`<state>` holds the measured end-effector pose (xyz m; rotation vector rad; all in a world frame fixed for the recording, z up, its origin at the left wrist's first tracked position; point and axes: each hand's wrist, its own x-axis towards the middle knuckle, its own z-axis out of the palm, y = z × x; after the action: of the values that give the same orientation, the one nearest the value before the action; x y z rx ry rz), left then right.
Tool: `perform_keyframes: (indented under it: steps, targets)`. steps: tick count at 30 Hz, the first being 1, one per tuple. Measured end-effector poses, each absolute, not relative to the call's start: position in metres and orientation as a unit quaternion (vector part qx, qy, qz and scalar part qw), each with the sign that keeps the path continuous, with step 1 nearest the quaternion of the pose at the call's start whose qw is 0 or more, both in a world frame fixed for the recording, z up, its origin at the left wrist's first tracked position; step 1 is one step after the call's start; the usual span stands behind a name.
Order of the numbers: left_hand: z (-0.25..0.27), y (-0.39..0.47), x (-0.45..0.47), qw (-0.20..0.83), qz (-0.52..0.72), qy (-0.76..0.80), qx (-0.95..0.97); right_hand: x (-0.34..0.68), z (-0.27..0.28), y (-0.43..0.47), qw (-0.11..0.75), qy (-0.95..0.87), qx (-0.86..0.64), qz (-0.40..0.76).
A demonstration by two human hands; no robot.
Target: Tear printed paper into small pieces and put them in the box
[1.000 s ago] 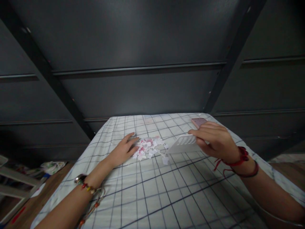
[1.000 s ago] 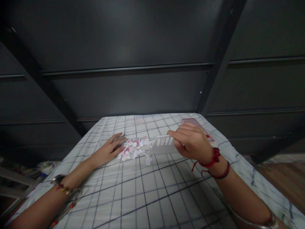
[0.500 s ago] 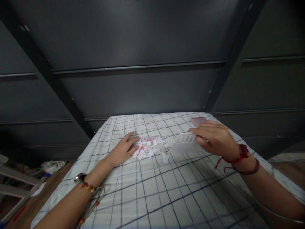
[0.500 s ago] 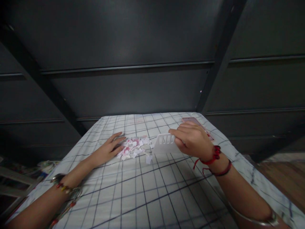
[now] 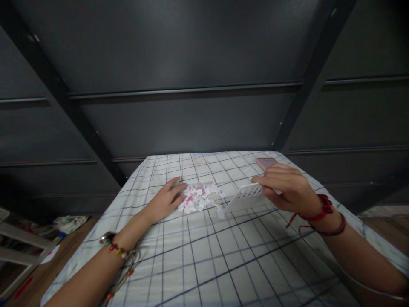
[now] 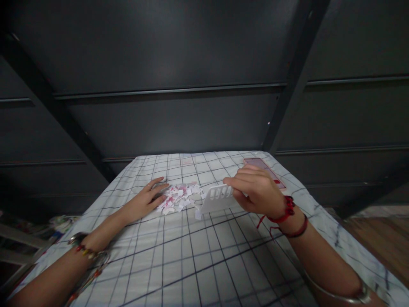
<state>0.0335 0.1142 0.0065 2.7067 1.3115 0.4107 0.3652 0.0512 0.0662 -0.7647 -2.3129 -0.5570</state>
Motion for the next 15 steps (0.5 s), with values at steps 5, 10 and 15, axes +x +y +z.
perform_keyframes:
  steps: [5, 10, 15]
  targets:
    - [0.0065, 0.1142, 0.0329, 0.053, 0.141, 0.429, 0.891, 0.3671, 0.0636, 0.0535, 0.295, -0.868, -0.306, -0.258]
    - [0.006, 0.1143, 0.0324, 0.05, 0.135, 0.428, 0.892, 0.3683, 0.0604, 0.057, 0.277, -0.841, -0.333, -0.325]
    - [0.0062, 0.1142, 0.0328, 0.043, 0.144, 0.423, 0.893, 0.3666, 0.0601, 0.0571, 0.287, -0.824, -0.345, -0.344]
